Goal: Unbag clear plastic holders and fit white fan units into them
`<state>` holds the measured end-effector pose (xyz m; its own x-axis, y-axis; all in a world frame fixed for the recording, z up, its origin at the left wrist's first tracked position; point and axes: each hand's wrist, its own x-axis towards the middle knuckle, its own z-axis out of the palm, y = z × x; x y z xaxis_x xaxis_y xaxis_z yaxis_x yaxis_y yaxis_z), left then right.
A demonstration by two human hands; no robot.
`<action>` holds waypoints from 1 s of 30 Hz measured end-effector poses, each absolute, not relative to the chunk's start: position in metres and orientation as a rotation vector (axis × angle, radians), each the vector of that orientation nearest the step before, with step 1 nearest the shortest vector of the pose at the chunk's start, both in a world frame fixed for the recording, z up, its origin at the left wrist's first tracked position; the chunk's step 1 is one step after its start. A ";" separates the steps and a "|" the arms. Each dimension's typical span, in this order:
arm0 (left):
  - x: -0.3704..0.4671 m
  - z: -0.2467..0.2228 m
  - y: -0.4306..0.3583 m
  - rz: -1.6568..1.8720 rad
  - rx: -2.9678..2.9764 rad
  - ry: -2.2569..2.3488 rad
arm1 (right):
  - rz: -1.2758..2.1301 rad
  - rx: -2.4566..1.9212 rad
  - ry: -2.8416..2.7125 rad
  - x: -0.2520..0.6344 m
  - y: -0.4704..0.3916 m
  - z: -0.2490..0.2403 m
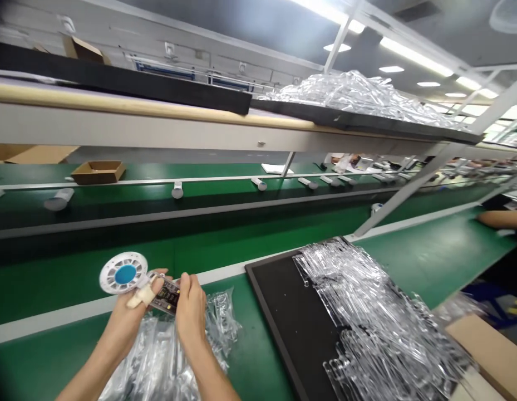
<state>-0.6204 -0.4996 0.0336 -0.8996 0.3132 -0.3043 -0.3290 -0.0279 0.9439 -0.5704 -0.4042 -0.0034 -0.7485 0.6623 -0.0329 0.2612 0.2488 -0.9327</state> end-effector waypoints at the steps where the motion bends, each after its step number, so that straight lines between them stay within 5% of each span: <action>1: -0.618 0.033 -0.498 2.001 -0.016 1.858 | 1.514 -0.884 -2.141 -0.576 -0.403 -0.007; 8: -0.638 0.010 -0.484 2.055 -0.142 1.876 | 1.211 -0.854 -2.522 -0.608 -0.389 -0.020; 19: -0.809 -0.052 -0.512 1.455 -0.262 2.314 | 0.877 -1.099 -2.938 -0.542 -0.274 -0.082; 24: -0.764 -0.047 -0.578 1.142 -0.105 2.401 | 0.940 -0.954 -2.938 -0.519 -0.264 -0.089; 30: -0.692 -0.063 -0.614 0.820 0.448 2.355 | 0.798 -0.642 -2.858 -0.496 -0.267 -0.040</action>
<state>-0.6917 -0.6139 -0.0626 -0.7639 0.4843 -0.4265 0.1146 0.7522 0.6489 -0.4965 -0.2668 -0.0399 -0.9052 0.4248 -0.0117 0.3695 0.7731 -0.5155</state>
